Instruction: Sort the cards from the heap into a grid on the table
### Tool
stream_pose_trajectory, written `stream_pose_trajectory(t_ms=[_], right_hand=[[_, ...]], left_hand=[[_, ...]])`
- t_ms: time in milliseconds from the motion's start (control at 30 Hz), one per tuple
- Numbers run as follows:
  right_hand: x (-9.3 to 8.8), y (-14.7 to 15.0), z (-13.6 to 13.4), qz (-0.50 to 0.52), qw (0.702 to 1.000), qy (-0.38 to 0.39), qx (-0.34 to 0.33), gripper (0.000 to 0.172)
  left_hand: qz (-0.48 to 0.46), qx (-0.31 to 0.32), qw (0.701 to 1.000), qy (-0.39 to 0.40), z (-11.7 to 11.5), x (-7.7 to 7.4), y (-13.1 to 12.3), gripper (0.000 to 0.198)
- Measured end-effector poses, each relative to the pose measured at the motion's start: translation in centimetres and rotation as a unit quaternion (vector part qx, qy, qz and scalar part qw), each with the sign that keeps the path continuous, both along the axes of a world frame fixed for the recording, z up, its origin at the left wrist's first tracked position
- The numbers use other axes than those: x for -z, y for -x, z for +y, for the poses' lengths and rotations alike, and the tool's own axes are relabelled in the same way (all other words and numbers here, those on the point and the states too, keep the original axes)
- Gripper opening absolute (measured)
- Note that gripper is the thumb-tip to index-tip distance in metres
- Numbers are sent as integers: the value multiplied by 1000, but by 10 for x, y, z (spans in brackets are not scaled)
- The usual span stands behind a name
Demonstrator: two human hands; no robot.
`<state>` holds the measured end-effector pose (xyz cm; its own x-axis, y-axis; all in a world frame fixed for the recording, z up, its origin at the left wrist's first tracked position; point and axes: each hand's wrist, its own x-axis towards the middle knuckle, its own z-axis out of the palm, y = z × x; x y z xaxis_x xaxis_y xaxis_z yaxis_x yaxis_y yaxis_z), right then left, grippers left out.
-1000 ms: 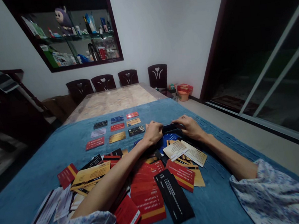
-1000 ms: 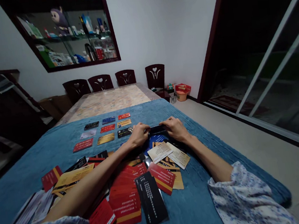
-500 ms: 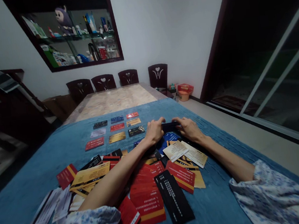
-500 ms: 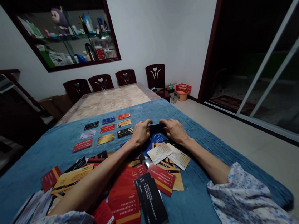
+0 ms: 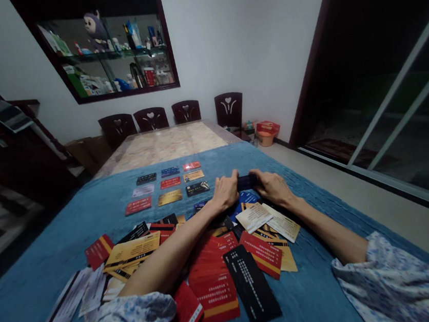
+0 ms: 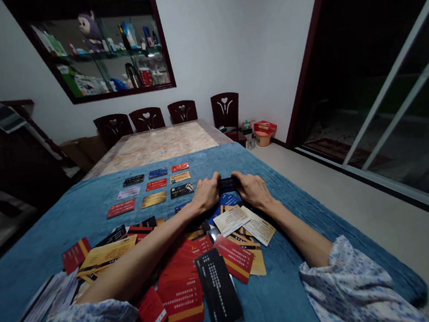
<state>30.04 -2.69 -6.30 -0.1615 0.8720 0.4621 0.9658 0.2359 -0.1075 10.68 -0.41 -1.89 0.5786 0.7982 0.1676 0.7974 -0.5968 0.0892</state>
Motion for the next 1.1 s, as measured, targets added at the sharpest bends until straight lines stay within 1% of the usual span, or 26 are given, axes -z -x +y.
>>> stream_pose_trajectory(t_ms=[233, 400, 500, 667, 867, 1000, 1100], right_hand=[[0, -1, 4, 25, 998, -18, -53, 49], [4, -1, 6, 28, 997, -37, -62, 51], [5, -1, 7, 32, 997, -31, -65, 51], [6, -4, 9, 20, 998, -23, -58, 54], [8, -12, 12, 2, 997, -24, -77, 53], [3, -16, 12, -20, 996, 2, -89, 50], [-2, -18, 13, -32, 995, 23, -96, 49]], left_hand=[[-21, -4, 1000, -20, 2, -5, 2, 39], [-40, -14, 999, -13, 0, -7, 6, 37], [-45, -20, 999, -3, -3, -6, 7, 34], [-40, -7, 999, -6, -5, -6, 9, 38], [-48, -10, 999, 23, -3, -3, 10, 36], [-36, -15, 999, 31, 1, -1, 12, 35], [-16, -14, 999, 31, 3, -2, 12, 34]])
